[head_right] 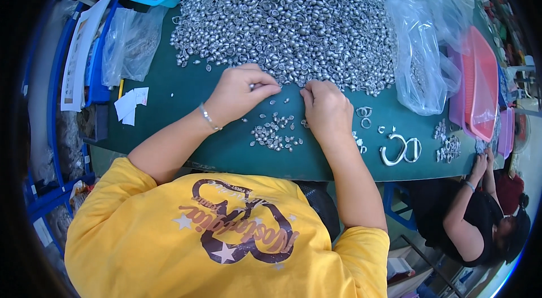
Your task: The person places a smartphone into a container, then sorts through a pile of metal parts and inserts small metal balls into metal caps by hand.
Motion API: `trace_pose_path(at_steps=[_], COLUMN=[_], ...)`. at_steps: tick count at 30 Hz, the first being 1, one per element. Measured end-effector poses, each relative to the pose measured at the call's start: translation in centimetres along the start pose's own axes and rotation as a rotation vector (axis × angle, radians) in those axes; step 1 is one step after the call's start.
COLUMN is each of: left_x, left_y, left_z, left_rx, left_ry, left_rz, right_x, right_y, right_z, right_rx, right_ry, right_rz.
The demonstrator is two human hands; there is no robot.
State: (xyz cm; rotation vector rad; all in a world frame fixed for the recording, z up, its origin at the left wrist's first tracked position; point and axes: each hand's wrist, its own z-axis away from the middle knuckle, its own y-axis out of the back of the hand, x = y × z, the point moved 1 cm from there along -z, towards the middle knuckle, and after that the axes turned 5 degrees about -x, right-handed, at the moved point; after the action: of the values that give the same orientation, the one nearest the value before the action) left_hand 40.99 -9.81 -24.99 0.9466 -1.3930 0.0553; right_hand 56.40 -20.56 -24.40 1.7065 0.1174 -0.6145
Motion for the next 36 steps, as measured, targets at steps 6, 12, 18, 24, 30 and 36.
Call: trace_pose_path(at_steps=[6, 12, 18, 24, 30, 36], left_x=[-0.7, -0.7, 1.1, 1.6, 0.8, 0.0], left_y=[-2.1, -2.4, -1.9, -1.3, -0.4, 0.2], left_z=[-2.0, -2.3, -0.7, 1.2, 3.3, 4.5], left_rx=[-0.028, -0.046, -0.074, -0.312, -0.345, -0.156], left_ry=[-0.233, -0.248, 0.024, 0.586, 0.616, 0.663], left_rz=[-0.284, -0.41, 0.138, 1.351, 1.648, 1.541], right_x=[0.5, 1.5, 1.5, 1.1, 0.8, -1.1], right_y=[0.1, 0.3, 0.7, 0.2, 0.1, -1.0], right_z=[0.8, 1.9, 2.8, 3.1, 3.0, -0.8], right_rx=[-0.005, -0.192, -0.414, -0.566, -0.569, -0.138], right_ry=[-0.009, -0.504, -0.579, -0.5, -0.43, -0.086], right_rz=[0.078, -0.956, -1.925, -2.271, -2.227, -0.529])
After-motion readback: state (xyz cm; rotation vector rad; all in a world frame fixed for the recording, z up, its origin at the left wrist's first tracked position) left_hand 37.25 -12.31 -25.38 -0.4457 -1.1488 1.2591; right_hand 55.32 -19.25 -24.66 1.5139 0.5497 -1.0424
